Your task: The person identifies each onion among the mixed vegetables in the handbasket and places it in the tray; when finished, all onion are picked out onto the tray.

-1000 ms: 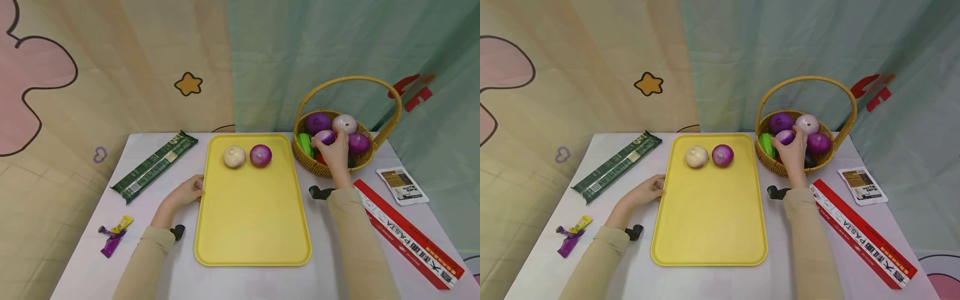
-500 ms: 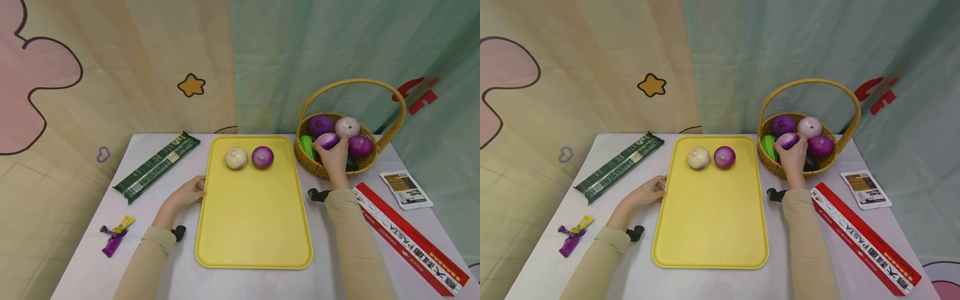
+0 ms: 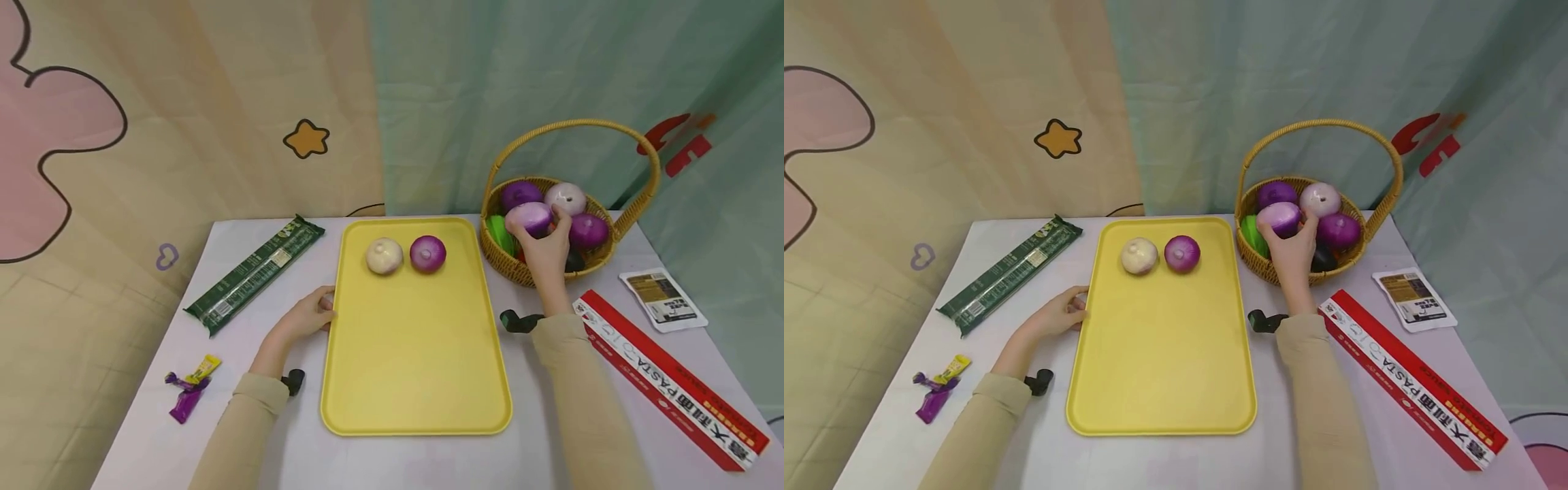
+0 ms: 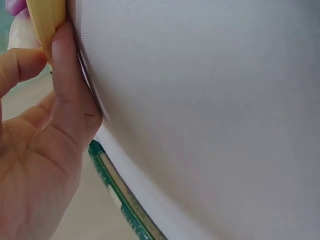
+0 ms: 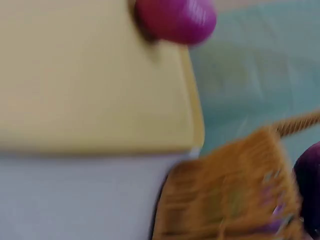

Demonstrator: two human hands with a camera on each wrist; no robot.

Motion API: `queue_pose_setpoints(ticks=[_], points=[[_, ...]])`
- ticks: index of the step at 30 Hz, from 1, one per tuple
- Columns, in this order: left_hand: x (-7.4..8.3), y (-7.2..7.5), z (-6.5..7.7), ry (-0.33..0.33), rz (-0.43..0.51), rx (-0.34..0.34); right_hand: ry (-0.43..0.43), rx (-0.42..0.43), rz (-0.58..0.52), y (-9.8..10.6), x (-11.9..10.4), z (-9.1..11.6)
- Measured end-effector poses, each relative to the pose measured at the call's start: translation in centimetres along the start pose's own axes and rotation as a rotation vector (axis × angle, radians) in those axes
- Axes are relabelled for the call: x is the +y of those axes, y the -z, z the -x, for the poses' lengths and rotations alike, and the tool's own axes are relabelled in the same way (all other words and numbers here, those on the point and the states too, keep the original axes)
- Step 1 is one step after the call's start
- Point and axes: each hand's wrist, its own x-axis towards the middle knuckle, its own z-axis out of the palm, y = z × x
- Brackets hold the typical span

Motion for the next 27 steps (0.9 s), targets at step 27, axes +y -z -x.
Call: queue_pose_setpoints(ticks=[27], points=[[-0.1,0.3,0.1,0.006,0.053,-0.041,0.020,-0.702,0.071,-13.5,-0.3,13.0]])
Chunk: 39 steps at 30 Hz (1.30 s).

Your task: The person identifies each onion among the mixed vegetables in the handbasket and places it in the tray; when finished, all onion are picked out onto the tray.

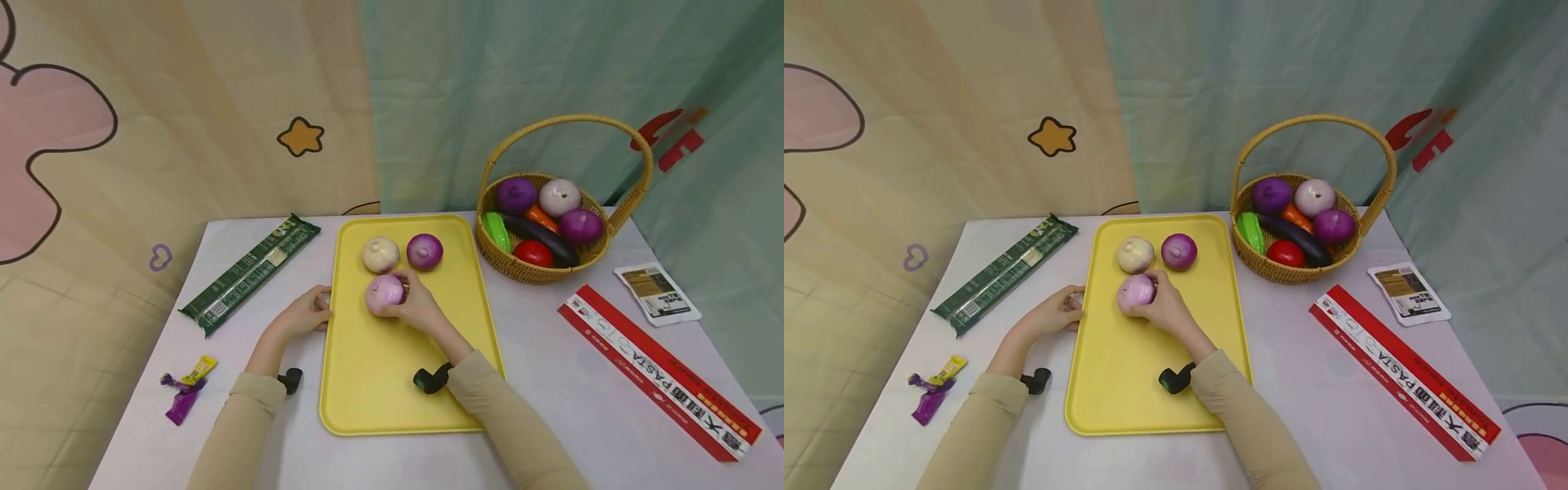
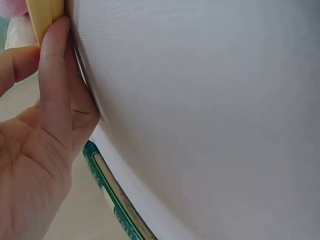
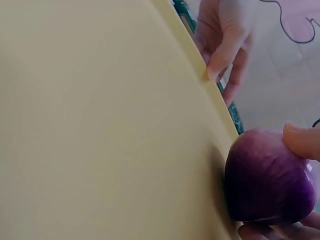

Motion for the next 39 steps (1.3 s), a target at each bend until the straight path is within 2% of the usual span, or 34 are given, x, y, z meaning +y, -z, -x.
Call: queue_pose_setpoints(ticks=[4,11,18,23,26,29,35,39], points=[[-0.2,-0.1,0.0,-0.001,0.018,0.000,-0.004,0.010,0.060,0.0,0.2,0.1],[-0.1,0.1,-0.2,-0.003,0.020,0.011,0.053,0.029,0.172,0.0,-0.2,-0.1],[0.0,-0.1,0.0,-0.014,0.008,0.033,0.041,0.010,0.176,0.3,-0.6,0.1],[-0.2,-0.5,0.3,-0.004,0.004,0.027,0.033,0.009,0.144,1.8,-1.3,1.1],[-0.3,-0.7,0.3,0.012,0.000,0.039,0.071,0.020,0.135,3.7,-1.9,1.5],[-0.5,-0.7,0.3,0.021,-0.012,0.048,0.098,0.054,0.117,6.5,-2.5,1.7],[-0.5,-0.6,0.4,0.018,-0.017,0.059,0.082,0.217,0.137,13.4,-2.8,1.9],[-0.4,-0.6,0.3,0.006,-0.013,0.055,0.047,0.345,0.206,17.9,-1.9,1.8]])
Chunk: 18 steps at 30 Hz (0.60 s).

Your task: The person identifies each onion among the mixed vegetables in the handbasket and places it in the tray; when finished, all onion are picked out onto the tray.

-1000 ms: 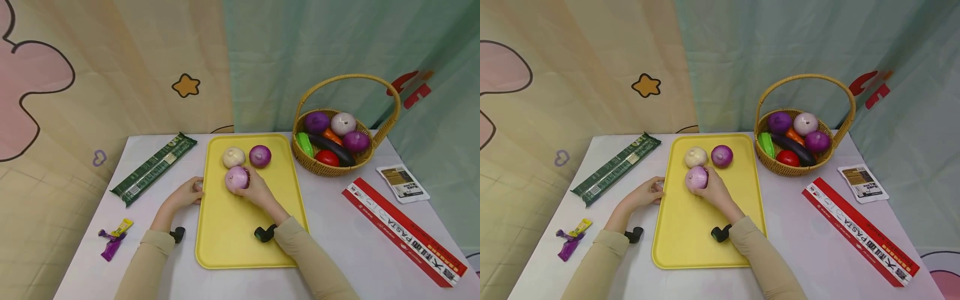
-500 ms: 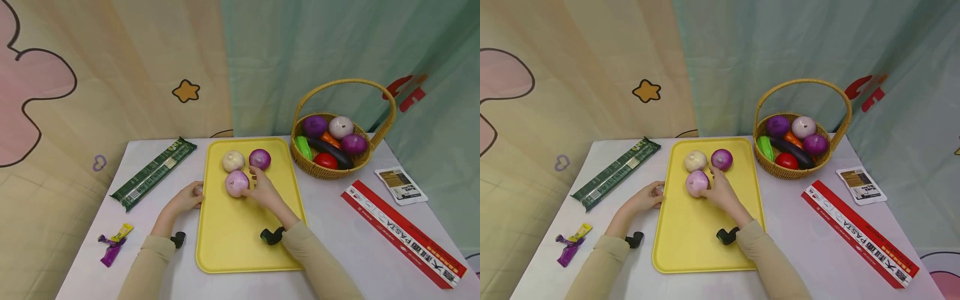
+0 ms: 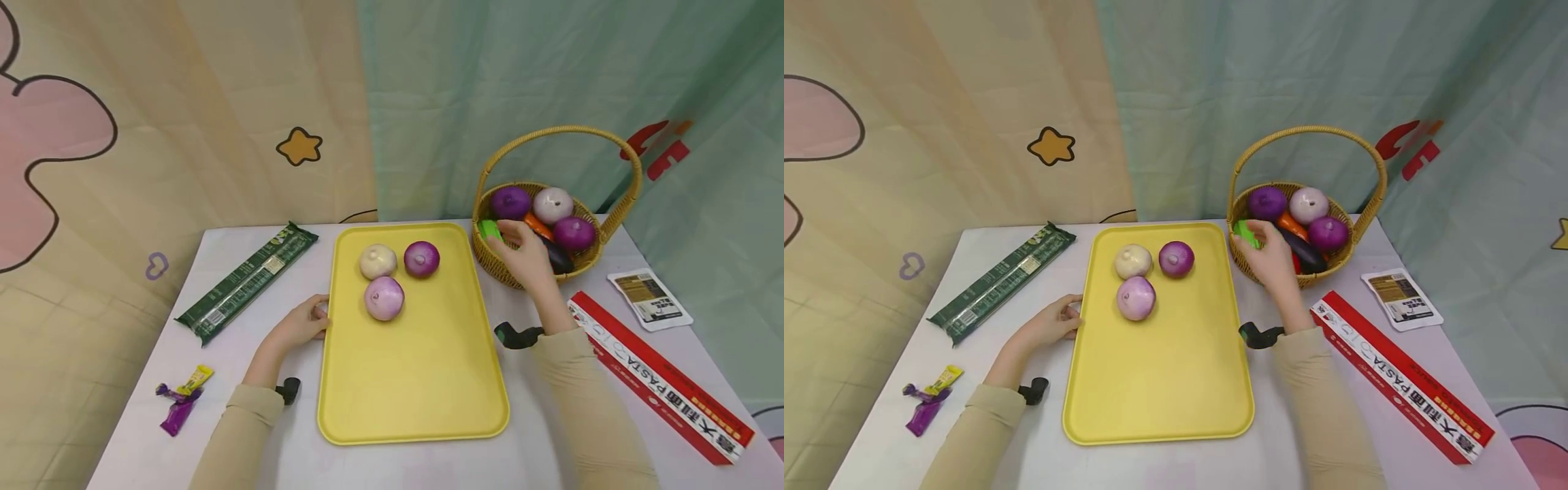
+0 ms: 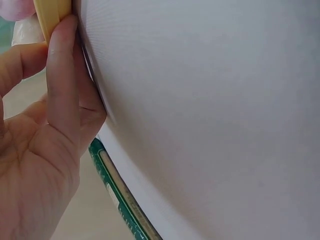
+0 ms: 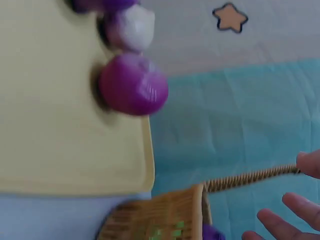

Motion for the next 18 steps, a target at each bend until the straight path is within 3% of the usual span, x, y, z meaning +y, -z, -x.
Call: queue_pose_setpoints(ticks=[6,11,18], points=[[0.1,0.2,-0.1,-0.007,0.010,0.005,-0.127,0.172,0.080,4.2,3.0,-2.4],[0.0,0.1,-0.1,-0.008,0.027,0.001,-0.197,0.281,0.082,6.0,5.3,-3.8],[-0.1,-0.1,0.1,-0.020,0.046,-0.004,-0.204,0.231,0.170,6.6,7.5,-4.5]])
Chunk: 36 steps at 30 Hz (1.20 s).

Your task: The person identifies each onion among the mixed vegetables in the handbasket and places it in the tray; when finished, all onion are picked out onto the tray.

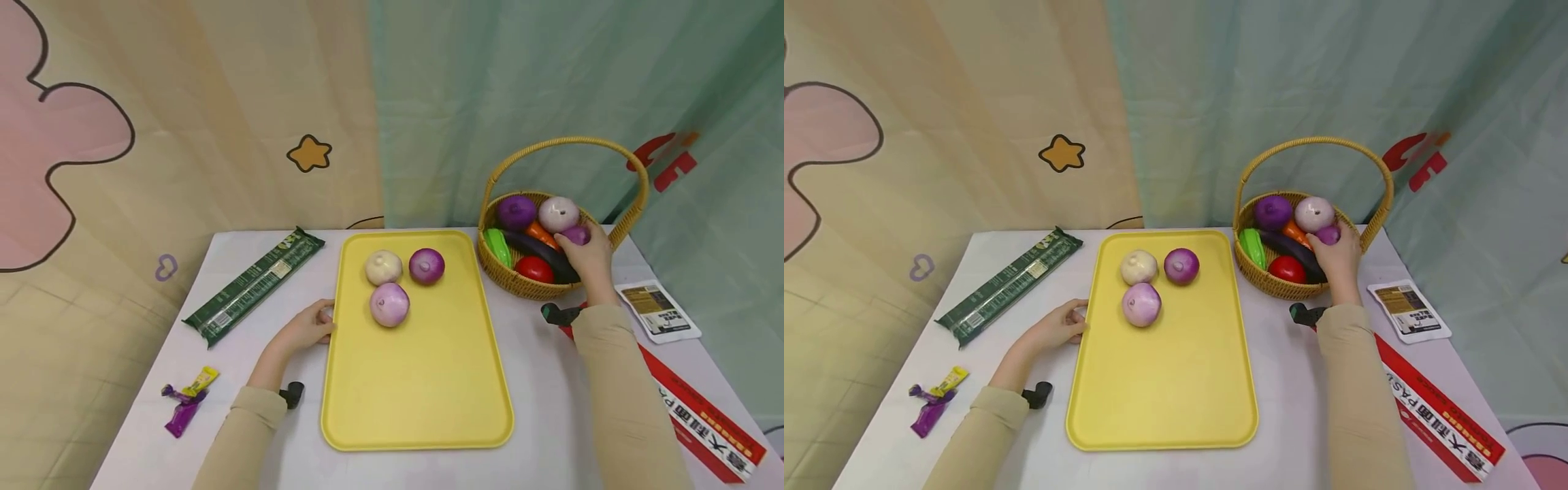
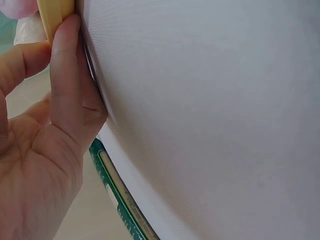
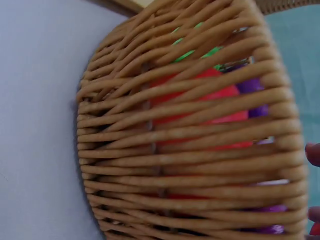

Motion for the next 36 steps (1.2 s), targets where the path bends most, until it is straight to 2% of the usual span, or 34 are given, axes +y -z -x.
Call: queue_pose_setpoints(ticks=[5,10,17,23,28,32,36], points=[[-0.2,-0.1,0.0,-0.002,0.005,0.005,-0.011,0.020,0.060,-0.8,0.8,-0.5],[-0.3,-0.2,0.0,0.012,0.006,0.013,-0.038,0.067,0.042,-1.7,1.4,-0.5],[-0.1,-0.2,0.0,0.018,0.002,0.020,-0.003,0.145,0.052,-2.1,1.3,-0.6],[-0.1,-0.3,0.0,0.024,-0.004,0.012,-0.014,0.152,0.027,-2.7,0.9,0.1],[0.0,-0.2,-0.1,0.016,-0.030,0.015,0.029,0.109,-0.020,-3.0,-0.4,2.2],[0.0,0.0,-0.2,0.014,-0.028,0.006,0.099,0.023,-0.113,-3.4,-2.6,4.8],[0.0,0.1,-0.2,0.012,-0.026,0.005,0.203,-0.076,-0.202,-4.7,-4.7,7.2]])
